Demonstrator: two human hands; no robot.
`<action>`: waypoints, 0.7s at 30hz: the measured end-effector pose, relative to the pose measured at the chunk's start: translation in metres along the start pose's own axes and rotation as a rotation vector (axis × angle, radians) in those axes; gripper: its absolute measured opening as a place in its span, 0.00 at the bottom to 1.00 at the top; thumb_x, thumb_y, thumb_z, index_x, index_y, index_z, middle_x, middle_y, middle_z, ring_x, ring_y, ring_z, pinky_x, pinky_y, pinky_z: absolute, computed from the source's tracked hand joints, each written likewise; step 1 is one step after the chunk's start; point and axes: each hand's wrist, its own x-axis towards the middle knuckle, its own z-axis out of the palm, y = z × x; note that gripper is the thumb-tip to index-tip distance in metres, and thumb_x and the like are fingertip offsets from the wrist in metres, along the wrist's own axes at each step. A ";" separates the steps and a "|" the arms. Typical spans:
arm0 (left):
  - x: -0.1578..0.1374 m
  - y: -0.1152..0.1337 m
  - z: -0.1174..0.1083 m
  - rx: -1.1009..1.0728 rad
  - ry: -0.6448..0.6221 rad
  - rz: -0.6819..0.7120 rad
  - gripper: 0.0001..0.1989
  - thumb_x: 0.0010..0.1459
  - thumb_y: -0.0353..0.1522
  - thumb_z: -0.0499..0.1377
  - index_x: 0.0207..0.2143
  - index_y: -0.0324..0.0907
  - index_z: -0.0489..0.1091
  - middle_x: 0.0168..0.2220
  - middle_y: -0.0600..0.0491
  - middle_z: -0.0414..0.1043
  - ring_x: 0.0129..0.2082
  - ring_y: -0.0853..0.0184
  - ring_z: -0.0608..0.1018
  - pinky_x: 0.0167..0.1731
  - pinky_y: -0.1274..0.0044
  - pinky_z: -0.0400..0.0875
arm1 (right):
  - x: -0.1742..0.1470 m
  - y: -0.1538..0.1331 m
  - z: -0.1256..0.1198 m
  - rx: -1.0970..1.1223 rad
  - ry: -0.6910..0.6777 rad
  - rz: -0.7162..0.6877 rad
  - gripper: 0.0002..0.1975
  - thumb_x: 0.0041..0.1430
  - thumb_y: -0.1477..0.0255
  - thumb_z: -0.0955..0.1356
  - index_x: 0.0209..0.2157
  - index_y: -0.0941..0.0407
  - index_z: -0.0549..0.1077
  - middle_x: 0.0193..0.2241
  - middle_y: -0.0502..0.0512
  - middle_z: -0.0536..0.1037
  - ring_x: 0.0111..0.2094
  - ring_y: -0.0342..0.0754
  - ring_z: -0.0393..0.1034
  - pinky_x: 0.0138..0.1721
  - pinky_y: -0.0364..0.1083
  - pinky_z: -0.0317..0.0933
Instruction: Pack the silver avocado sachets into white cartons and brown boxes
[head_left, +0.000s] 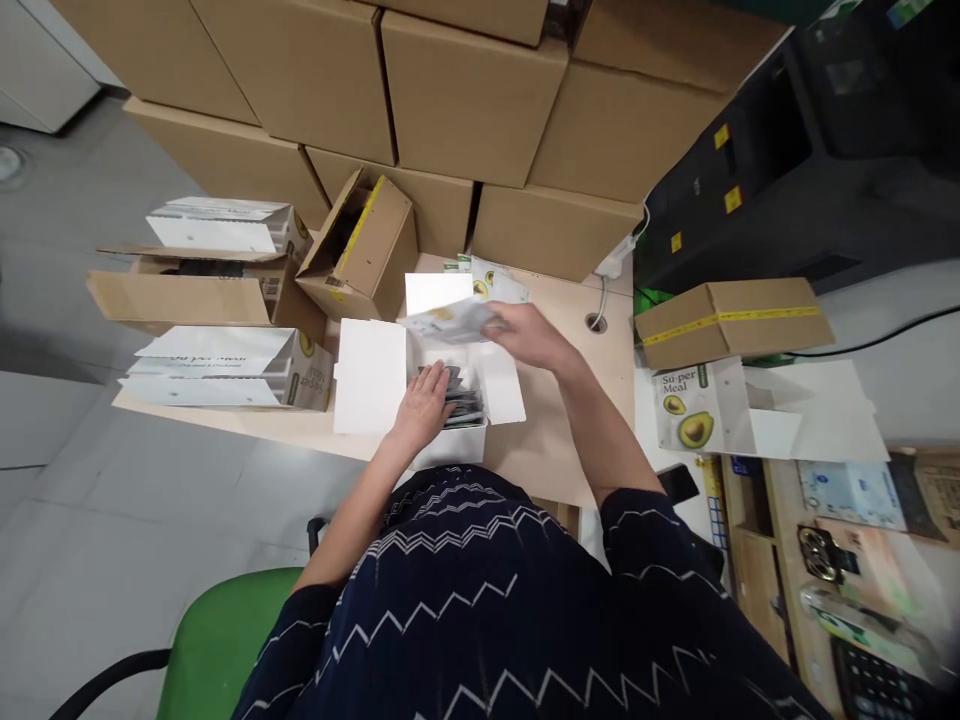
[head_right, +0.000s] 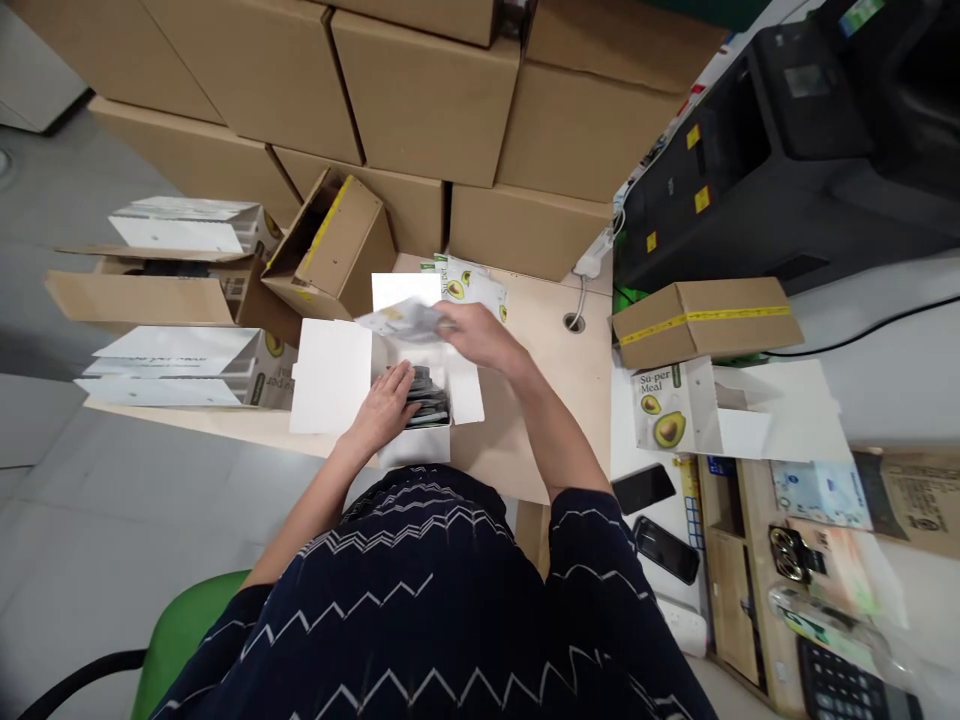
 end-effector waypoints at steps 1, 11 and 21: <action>0.000 0.000 0.000 0.002 -0.002 0.000 0.29 0.63 0.33 0.56 0.65 0.33 0.58 0.70 0.37 0.52 0.68 0.49 0.60 0.64 0.58 0.60 | 0.009 -0.008 0.007 -0.175 -0.102 0.008 0.08 0.61 0.75 0.66 0.41 0.57 0.75 0.40 0.56 0.81 0.43 0.52 0.74 0.43 0.47 0.64; 0.000 -0.001 0.004 -0.023 0.044 -0.008 0.28 0.63 0.33 0.56 0.64 0.34 0.60 0.68 0.35 0.55 0.67 0.48 0.62 0.63 0.57 0.62 | 0.059 -0.029 0.013 -0.593 -0.440 0.074 0.13 0.56 0.83 0.67 0.43 0.61 0.76 0.42 0.61 0.79 0.44 0.53 0.73 0.40 0.44 0.60; -0.003 -0.005 0.005 -0.060 0.080 0.029 0.27 0.64 0.35 0.56 0.63 0.34 0.62 0.68 0.36 0.56 0.67 0.48 0.63 0.64 0.57 0.60 | 0.097 0.014 0.096 -0.310 -0.539 0.247 0.08 0.43 0.88 0.70 0.27 0.64 0.76 0.22 0.51 0.77 0.35 0.45 0.73 0.46 0.44 0.65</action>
